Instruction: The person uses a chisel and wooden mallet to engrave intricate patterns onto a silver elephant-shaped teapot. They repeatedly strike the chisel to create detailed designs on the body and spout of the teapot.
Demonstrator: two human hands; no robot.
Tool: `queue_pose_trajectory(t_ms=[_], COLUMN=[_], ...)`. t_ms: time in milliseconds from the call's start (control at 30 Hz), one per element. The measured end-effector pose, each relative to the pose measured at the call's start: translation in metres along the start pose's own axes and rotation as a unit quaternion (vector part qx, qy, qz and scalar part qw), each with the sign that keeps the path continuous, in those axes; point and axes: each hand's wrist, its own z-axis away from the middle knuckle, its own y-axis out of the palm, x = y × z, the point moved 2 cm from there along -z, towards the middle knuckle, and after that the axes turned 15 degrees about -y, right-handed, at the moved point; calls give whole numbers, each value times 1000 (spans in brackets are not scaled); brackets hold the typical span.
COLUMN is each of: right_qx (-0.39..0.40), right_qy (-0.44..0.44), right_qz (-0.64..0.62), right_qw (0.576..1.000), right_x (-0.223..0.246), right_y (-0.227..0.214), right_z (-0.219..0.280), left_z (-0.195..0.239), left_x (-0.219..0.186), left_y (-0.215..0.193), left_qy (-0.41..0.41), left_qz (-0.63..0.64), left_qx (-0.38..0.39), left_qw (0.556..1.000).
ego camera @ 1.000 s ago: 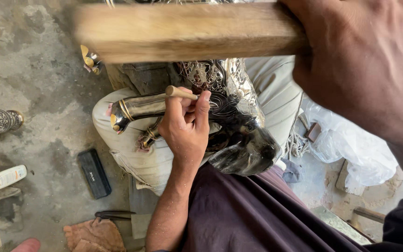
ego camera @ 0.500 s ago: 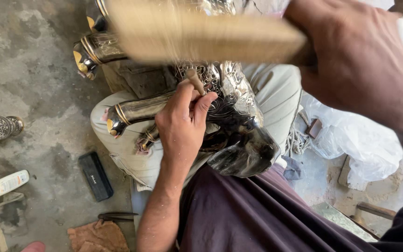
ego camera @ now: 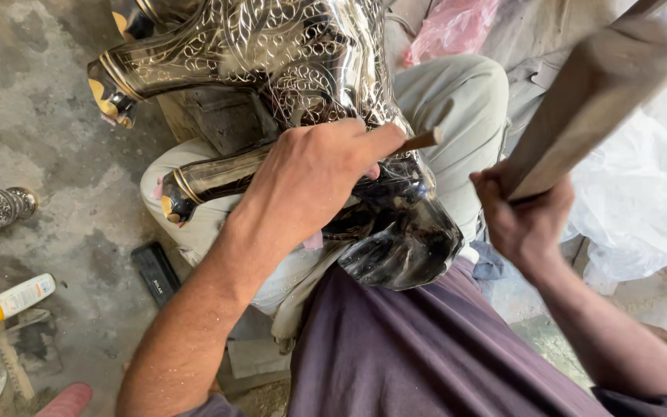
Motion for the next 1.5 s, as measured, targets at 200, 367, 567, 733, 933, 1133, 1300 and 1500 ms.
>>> queue_pose_trajectory(t_ms=[200, 367, 567, 733, 933, 1133, 1300, 1500], right_qx=[-42, 35, 67, 62, -54, -19, 100, 165], right_qy=[2, 15, -21, 42, 40, 34, -247, -354], right_qz=[-18, 60, 162, 129, -141, -269, 122, 329], right_qw=[999, 997, 984, 989, 988, 962, 956, 860], right_x=[-11, -4, 5, -2, 0, -6, 21, 97], right_y=[21, 7, 10, 11, -7, -15, -36, -58], right_z=[25, 1, -21, -22, -18, -51, -104, -141], left_z=[-8, -1, 8, 5, 6, 8, 27, 46], left_x=[-16, -7, 17, 16, 9, 12, 14, 14], left_y=[4, -1, 4, 6, 2, 12, 18, 30], left_qy=[53, 42, 46, 20, 8, -2, -84, -109], left_qz=[-102, -24, 60, 21, -6, 36, 72, 130], left_qx=[2, -21, -63, -60, -27, -94, -204, -332], left_qw=[993, 999, 995, 998, 1000, 995, 973, 928])
